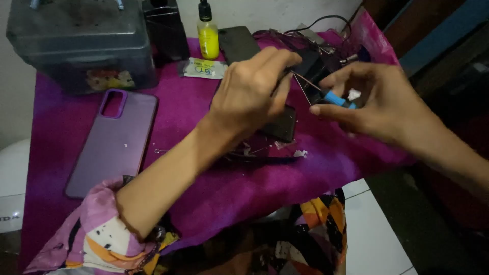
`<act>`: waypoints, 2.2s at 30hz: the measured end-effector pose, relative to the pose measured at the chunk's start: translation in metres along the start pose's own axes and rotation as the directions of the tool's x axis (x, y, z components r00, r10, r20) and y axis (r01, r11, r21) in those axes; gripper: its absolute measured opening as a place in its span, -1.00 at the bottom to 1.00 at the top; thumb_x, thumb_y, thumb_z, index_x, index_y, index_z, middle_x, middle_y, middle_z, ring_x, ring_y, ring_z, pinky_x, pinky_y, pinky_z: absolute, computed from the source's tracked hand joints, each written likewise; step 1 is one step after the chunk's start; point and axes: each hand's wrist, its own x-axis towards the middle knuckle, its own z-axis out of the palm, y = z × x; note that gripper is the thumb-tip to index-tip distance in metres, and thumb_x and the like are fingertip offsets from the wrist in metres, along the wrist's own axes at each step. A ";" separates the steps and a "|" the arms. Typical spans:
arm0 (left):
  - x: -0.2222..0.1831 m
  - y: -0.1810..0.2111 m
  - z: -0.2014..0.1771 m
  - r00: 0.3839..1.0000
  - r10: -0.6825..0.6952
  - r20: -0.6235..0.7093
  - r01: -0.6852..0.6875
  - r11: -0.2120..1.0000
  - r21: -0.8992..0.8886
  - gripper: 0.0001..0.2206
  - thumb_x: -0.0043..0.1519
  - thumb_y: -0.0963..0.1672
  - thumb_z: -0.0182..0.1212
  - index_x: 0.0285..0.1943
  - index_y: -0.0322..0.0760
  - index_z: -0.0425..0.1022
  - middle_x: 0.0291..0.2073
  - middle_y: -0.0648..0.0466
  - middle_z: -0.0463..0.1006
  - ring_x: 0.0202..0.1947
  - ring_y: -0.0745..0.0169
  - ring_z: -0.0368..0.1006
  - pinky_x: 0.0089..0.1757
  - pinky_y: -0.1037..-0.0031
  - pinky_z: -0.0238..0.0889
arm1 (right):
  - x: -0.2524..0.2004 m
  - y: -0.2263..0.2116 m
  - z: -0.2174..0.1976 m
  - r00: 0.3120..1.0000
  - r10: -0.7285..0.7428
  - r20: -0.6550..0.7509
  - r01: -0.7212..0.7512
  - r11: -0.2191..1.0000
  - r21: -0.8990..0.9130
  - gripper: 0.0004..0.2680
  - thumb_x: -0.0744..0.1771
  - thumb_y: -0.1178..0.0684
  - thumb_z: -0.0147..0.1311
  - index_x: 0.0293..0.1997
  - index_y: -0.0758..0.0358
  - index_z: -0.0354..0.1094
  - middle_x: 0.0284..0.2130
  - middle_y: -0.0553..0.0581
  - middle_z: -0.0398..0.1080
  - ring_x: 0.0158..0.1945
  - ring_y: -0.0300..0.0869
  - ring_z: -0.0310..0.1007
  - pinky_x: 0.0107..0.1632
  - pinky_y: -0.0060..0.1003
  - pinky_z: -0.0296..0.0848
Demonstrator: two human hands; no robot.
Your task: A person uses a precision screwdriver to remove several screws from the internal frame of a disassembled smartphone on a purple work mat.
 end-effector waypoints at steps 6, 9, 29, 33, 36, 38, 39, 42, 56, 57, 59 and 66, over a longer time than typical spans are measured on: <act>-0.001 -0.002 0.003 1.000 0.012 -0.013 -0.012 1.000 -0.011 -0.86 0.26 -0.32 0.17 -0.03 -0.44 0.45 -0.28 -0.07 0.53 -0.40 -0.06 0.52 -0.46 0.18 0.44 | -0.010 0.030 0.002 0.731 -0.682 -0.028 0.599 0.660 -0.453 -0.82 0.36 0.25 0.24 0.00 0.63 0.45 -0.21 0.37 0.48 -0.43 -0.02 0.51 -0.48 -0.27 0.53; -0.003 0.001 0.005 0.999 0.025 -0.023 -0.024 0.998 0.051 -0.88 0.30 -0.29 0.12 -0.02 -0.42 0.47 -0.30 -0.03 0.49 -0.46 -0.09 0.47 -0.54 0.14 0.37 | -0.007 0.043 0.006 0.674 -0.738 0.015 0.594 0.531 -0.605 -0.81 0.40 0.16 0.23 0.01 0.55 0.46 -0.22 0.33 0.51 -0.40 0.00 0.53 -0.45 -0.18 0.53; -0.002 0.002 0.006 0.999 0.047 -0.013 -0.046 0.997 0.058 -0.86 0.29 -0.31 0.21 0.00 -0.47 0.47 -0.28 -0.06 0.55 -0.42 -0.02 0.53 -0.50 0.25 0.43 | -0.010 0.011 -0.004 0.973 -0.230 -0.008 0.219 0.935 -0.278 -0.79 0.39 -0.03 0.08 -0.04 0.26 0.58 -0.44 0.13 0.60 -0.57 -0.22 0.52 -0.54 -0.36 0.41; -0.003 0.004 0.006 0.999 -0.001 -0.039 0.005 0.995 0.100 -0.86 0.28 -0.29 0.22 0.00 -0.41 0.48 -0.27 -0.03 0.54 -0.44 -0.01 0.52 -0.52 0.21 0.42 | -0.013 0.010 -0.006 0.888 -0.454 -0.080 0.381 0.820 -0.426 -0.56 0.27 0.01 0.34 0.24 0.41 0.38 -0.01 0.33 0.51 0.00 0.02 0.53 -0.01 -0.15 0.52; -0.002 0.004 0.005 0.998 -0.047 -0.050 0.051 0.995 0.089 -0.83 0.26 -0.29 0.24 0.01 -0.35 0.48 -0.24 -0.01 0.57 -0.40 -0.09 0.56 -0.47 0.14 0.44 | -0.009 0.030 -0.010 0.763 -0.646 -0.028 0.533 0.653 -0.538 -0.79 0.33 0.24 0.30 0.02 0.46 0.40 -0.08 0.35 0.43 -0.07 0.05 0.49 -0.08 -0.17 0.56; -0.003 -0.001 0.003 0.998 -0.060 -0.021 0.061 0.996 0.064 -0.76 0.26 -0.28 0.25 0.09 -0.36 0.43 -0.21 -0.05 0.57 -0.33 -0.11 0.57 -0.36 0.13 0.48 | -0.005 0.037 -0.003 0.700 -0.714 -0.016 0.547 0.550 -0.630 -0.79 0.36 0.22 0.30 0.05 0.50 0.43 -0.07 0.39 0.43 -0.15 0.07 0.51 -0.18 -0.19 0.59; -0.004 -0.003 0.003 0.997 -0.073 0.012 0.073 0.997 0.038 -0.69 0.26 -0.28 0.26 0.17 -0.37 0.39 -0.18 -0.09 0.57 -0.25 -0.12 0.58 -0.25 0.12 0.52 | -0.004 0.041 0.001 0.634 -0.774 0.007 0.547 0.442 -0.711 -0.78 0.38 0.20 0.31 0.08 0.55 0.46 -0.07 0.42 0.43 -0.24 0.10 0.54 -0.28 -0.21 0.62; -0.005 -0.008 0.005 0.995 -0.098 0.014 0.099 0.995 -0.034 -0.58 0.27 -0.30 0.30 0.29 -0.44 0.28 0.08 -0.22 0.60 0.06 -0.13 0.62 0.11 0.20 0.50 | 0.001 0.047 0.013 0.514 -0.857 -0.019 0.328 0.217 -0.919 -0.83 0.45 -0.02 0.40 -0.03 0.28 0.60 -0.12 0.08 0.55 -0.44 -0.20 0.50 -0.52 -0.38 0.43; -0.016 -0.017 0.015 1.000 -0.023 0.009 0.022 0.991 0.130 -0.44 0.34 -0.27 0.47 0.45 -0.39 0.22 -0.18 -0.01 0.56 -0.24 0.12 0.58 -0.15 0.31 0.59 | -0.007 0.006 0.004 0.857 -0.511 -0.060 0.461 0.815 -0.351 -0.87 0.36 0.13 0.26 -0.13 0.42 0.54 -0.31 0.24 0.58 -0.50 -0.14 0.53 -0.49 -0.34 0.48; -0.016 -0.017 0.015 1.000 -0.010 0.002 0.010 0.988 0.152 -0.47 0.34 -0.26 0.47 0.43 -0.39 0.26 -0.20 0.02 0.56 -0.26 0.15 0.57 -0.18 0.31 0.59 | -0.008 0.003 0.004 0.902 -0.427 -0.060 0.388 0.865 -0.319 -0.86 0.37 0.07 0.23 -0.16 0.36 0.56 -0.34 0.17 0.60 -0.61 -0.21 0.48 -0.58 -0.35 0.40; -0.014 -0.015 0.013 1.000 0.019 0.008 -0.020 0.990 0.142 -0.49 0.34 -0.26 0.45 0.41 -0.44 0.26 -0.10 -0.07 0.59 -0.16 0.08 0.61 -0.15 0.31 0.60 | -0.011 -0.005 0.002 0.938 -0.341 -0.055 0.318 0.915 -0.249 -0.85 0.37 0.02 0.20 -0.19 0.31 0.58 -0.37 0.12 0.63 -0.59 -0.24 0.53 -0.57 -0.38 0.43; -0.013 -0.011 0.014 0.998 0.055 -0.023 -0.052 0.990 0.133 -0.65 0.36 -0.26 0.35 0.28 -0.52 0.37 -0.20 -0.06 0.58 -0.32 0.08 0.57 -0.36 0.34 0.53 | -0.009 -0.004 -0.004 0.994 -0.105 0.002 0.105 0.994 -0.001 -0.80 0.35 -0.03 0.20 -0.27 0.34 0.59 -0.68 0.19 0.49 -0.69 -0.20 0.38 -0.61 -0.36 0.28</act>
